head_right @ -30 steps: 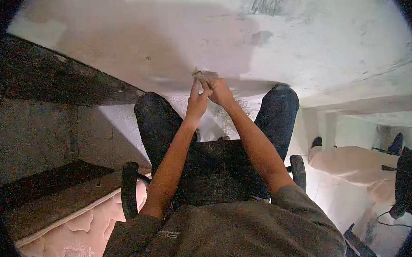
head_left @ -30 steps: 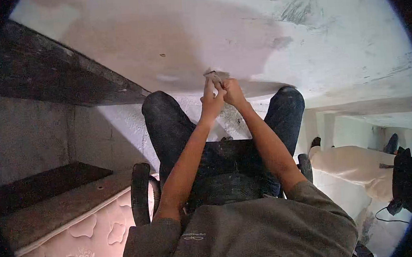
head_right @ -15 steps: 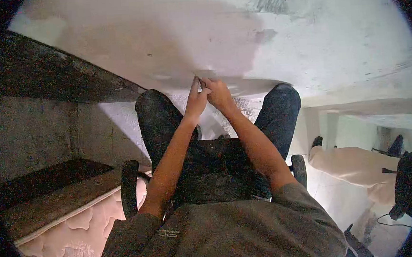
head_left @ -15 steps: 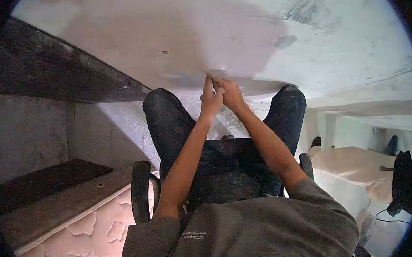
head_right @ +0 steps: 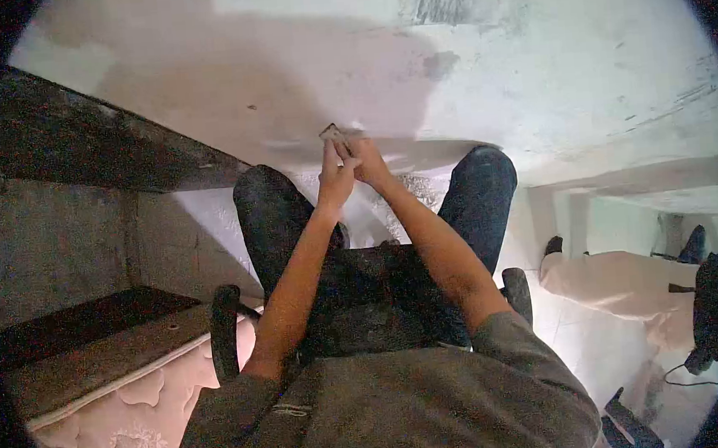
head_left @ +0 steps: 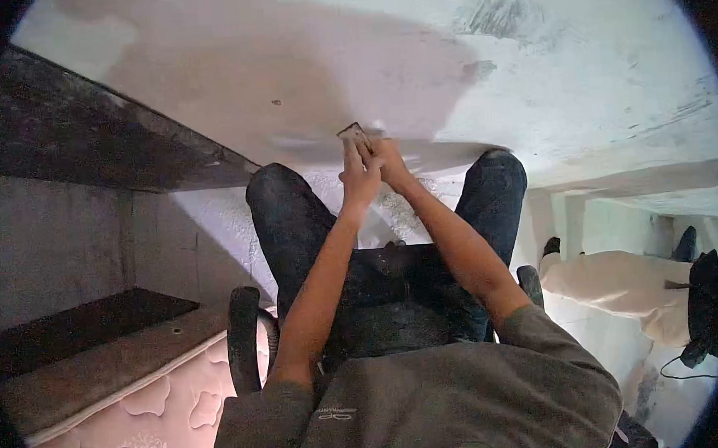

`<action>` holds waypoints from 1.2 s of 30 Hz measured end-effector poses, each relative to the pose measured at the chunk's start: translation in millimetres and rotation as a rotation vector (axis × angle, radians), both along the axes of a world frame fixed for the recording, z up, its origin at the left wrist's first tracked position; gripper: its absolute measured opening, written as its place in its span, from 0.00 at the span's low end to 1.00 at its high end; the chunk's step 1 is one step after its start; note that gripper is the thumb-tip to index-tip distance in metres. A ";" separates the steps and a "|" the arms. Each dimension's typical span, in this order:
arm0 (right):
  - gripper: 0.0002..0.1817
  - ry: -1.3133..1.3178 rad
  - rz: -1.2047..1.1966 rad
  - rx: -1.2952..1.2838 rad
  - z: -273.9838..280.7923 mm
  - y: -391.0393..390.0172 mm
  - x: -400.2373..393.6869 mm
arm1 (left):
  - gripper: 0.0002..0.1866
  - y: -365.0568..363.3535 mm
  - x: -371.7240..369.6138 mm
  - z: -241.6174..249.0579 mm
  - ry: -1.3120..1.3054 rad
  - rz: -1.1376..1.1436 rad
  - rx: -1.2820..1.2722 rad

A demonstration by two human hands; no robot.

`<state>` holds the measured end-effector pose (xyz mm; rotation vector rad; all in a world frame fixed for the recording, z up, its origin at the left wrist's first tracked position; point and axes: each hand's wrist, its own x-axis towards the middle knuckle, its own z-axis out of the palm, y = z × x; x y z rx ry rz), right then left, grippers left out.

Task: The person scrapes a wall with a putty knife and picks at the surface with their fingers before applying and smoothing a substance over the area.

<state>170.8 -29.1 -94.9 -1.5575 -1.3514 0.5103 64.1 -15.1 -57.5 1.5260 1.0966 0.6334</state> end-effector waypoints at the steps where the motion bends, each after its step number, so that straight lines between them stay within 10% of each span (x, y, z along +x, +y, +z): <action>1: 0.10 -0.029 0.017 0.025 -2.5 1.3 -0.9 | 0.43 1.8 -3.1 7.9 0.038 -0.042 -0.056; 36: 0.12 -0.394 -0.022 -0.198 -10.6 -8.4 2.4 | 0.38 1.7 -5.4 2.8 -0.007 -0.055 -0.055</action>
